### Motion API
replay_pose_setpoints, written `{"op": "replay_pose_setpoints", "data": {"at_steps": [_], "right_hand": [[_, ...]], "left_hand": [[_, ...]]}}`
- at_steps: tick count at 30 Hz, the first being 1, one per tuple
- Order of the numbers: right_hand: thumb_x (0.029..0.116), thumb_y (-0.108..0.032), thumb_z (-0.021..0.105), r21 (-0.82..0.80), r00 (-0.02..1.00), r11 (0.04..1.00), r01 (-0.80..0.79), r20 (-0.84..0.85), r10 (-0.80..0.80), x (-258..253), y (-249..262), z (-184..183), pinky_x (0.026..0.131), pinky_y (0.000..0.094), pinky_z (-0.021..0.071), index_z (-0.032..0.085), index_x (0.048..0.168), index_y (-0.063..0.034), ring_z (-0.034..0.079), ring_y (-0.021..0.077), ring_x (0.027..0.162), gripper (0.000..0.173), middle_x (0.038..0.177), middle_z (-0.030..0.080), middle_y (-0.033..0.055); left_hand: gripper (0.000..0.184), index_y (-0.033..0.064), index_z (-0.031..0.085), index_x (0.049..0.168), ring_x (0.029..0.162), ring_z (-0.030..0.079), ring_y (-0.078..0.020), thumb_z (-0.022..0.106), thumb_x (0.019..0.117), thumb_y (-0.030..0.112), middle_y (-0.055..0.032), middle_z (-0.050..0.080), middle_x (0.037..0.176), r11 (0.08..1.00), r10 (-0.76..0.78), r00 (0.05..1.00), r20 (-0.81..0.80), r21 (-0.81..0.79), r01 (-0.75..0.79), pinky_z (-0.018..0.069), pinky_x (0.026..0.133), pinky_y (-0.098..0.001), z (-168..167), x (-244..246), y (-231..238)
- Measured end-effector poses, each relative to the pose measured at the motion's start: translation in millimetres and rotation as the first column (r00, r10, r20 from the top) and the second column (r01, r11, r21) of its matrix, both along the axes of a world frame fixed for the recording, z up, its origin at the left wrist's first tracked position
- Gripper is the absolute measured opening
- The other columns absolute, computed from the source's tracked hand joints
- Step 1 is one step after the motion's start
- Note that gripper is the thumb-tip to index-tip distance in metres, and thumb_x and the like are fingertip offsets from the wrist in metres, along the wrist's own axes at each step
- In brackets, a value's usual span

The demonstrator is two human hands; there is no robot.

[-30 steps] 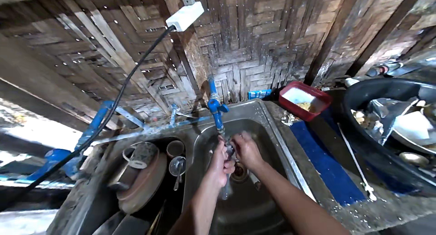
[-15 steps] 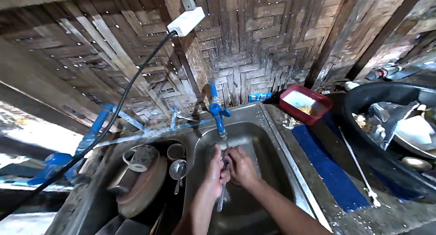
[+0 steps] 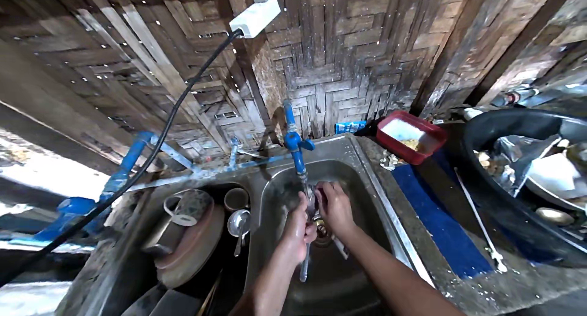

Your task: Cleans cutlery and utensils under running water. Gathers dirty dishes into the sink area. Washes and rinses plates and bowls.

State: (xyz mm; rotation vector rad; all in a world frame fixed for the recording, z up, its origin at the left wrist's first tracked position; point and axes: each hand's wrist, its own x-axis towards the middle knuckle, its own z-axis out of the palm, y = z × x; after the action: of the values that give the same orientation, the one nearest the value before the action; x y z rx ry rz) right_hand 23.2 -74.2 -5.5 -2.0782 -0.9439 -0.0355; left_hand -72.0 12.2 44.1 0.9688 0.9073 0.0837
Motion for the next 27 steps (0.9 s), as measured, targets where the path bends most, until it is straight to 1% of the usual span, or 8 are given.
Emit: {"op": "replay_pose_setpoints", "data": {"at_steps": [3, 6, 9, 11, 13, 17, 20, 27], "right_hand": [[0.1020, -0.030, 0.057, 0.024, 0.998, 0.998, -0.066, 0.010, 0.066, -10, -1, -3, 0.078, 0.0382, 0.0617, 0.074, 0.114, -0.0136, 0.071, 0.0226, 0.087, 0.026, 0.105, 0.069, 0.0126], [0.1023, -0.030, 0.058, 0.015, 0.996, 1.000, -0.008, -0.088, 0.009, 14, 2, -2, 0.084, 0.0416, 0.0604, 0.074, 0.114, -0.0134, 0.071, 0.0227, 0.092, 0.026, 0.102, 0.071, 0.0093], [0.1005, -0.027, 0.062, 0.061, 0.920, 0.990, 0.131, -0.379, -0.098, 42, -1, -2, 0.083, 0.0449, 0.0599, 0.070, 0.113, -0.0121, 0.070, 0.0205, 0.089, 0.021, 0.099, 0.071, 0.0070], [0.1006, -0.021, 0.064, 0.173, 0.756, 0.962, 0.210, -0.652, -0.048, 50, -6, -4, 0.069, 0.0402, 0.0606, 0.066, 0.112, -0.0083, 0.069, 0.0199, 0.074, 0.018, 0.090, 0.070, 0.0095], [0.1046, -0.019, 0.059, 0.291, 0.490, 0.913, 0.286, -0.863, 0.122, 40, -9, 0, 0.063, 0.0368, 0.0596, 0.061, 0.117, -0.0043, 0.066, 0.0213, 0.068, 0.019, 0.090, 0.067, 0.0136], [0.1079, -0.030, 0.053, 0.342, 0.137, 0.845, 0.412, -0.940, 0.313, 11, -1, 9, 0.054, 0.0308, 0.0544, 0.057, 0.122, -0.0049, 0.059, 0.0172, 0.059, 0.028, 0.087, 0.062, 0.0119], [0.1063, -0.031, 0.056, 0.341, 0.185, 0.825, 0.451, -0.940, 0.287, 5, 10, 9, 0.050, 0.0302, 0.0527, 0.058, 0.109, -0.0033, 0.057, 0.0169, 0.053, 0.028, 0.078, 0.061, 0.0116], [0.0999, -0.044, 0.065, 0.400, 0.487, 0.860, 0.318, -0.847, 0.214, 15, 20, 21, 0.052, 0.0358, 0.0539, 0.055, 0.089, -0.0051, 0.059, 0.0209, 0.056, 0.042, 0.071, 0.059, 0.0119]], "left_hand": [[0.047, 0.0144, 0.054, 0.098, 0.039, 0.028, -0.0070, 0.035, 0.1074, 0.056, 0.0032, 0.037, 0.058, 0.997, -0.043, 0.998, -0.040, 0.060, 0.045, 0.0275, 0.037, -0.0213, 1, 2, 6], [0.030, 0.0132, 0.059, 0.133, 0.045, 0.034, -0.0061, 0.047, 0.1100, 0.029, -0.0010, 0.052, 0.078, 0.985, -0.096, 0.995, -0.021, 0.139, 0.098, 0.0293, 0.039, -0.0206, -7, -2, 7], [0.032, 0.0078, 0.063, 0.134, 0.062, 0.065, -0.0152, 0.044, 0.1104, 0.018, -0.0085, 0.075, 0.109, 0.940, -0.226, 0.974, -0.003, 0.262, 0.219, 0.0503, 0.052, -0.0268, -7, -7, 10], [0.033, 0.0016, 0.063, 0.127, 0.068, 0.072, -0.0209, 0.040, 0.1121, 0.019, -0.0117, 0.076, 0.105, 0.886, -0.293, 0.956, -0.012, 0.373, 0.276, 0.0610, 0.061, -0.0333, -9, -9, 16], [0.032, 0.0040, 0.061, 0.128, 0.062, 0.064, -0.0154, 0.043, 0.1112, 0.025, -0.0070, 0.072, 0.087, 0.793, -0.291, 0.952, -0.091, 0.535, 0.293, 0.0542, 0.058, -0.0301, -20, -9, 18], [0.046, 0.0151, 0.036, 0.148, 0.063, 0.055, -0.0156, 0.051, 0.1076, 0.029, -0.0095, 0.062, 0.096, 0.759, -0.226, 0.971, -0.077, 0.611, 0.225, 0.0488, 0.055, -0.0337, -22, -7, 14], [0.026, 0.0115, 0.048, 0.128, 0.047, 0.041, -0.0120, 0.054, 0.1076, 0.026, -0.0063, 0.054, 0.079, 0.888, -0.133, 0.988, 0.076, 0.452, 0.085, 0.0368, 0.040, -0.0261, -15, -6, 9], [0.043, 0.0214, 0.040, 0.154, 0.044, 0.039, -0.0084, 0.043, 0.1113, 0.027, -0.0116, 0.069, 0.092, 0.937, -0.121, 0.975, 0.186, 0.345, 0.050, 0.0319, 0.039, -0.0220, -9, -15, 15]]}}
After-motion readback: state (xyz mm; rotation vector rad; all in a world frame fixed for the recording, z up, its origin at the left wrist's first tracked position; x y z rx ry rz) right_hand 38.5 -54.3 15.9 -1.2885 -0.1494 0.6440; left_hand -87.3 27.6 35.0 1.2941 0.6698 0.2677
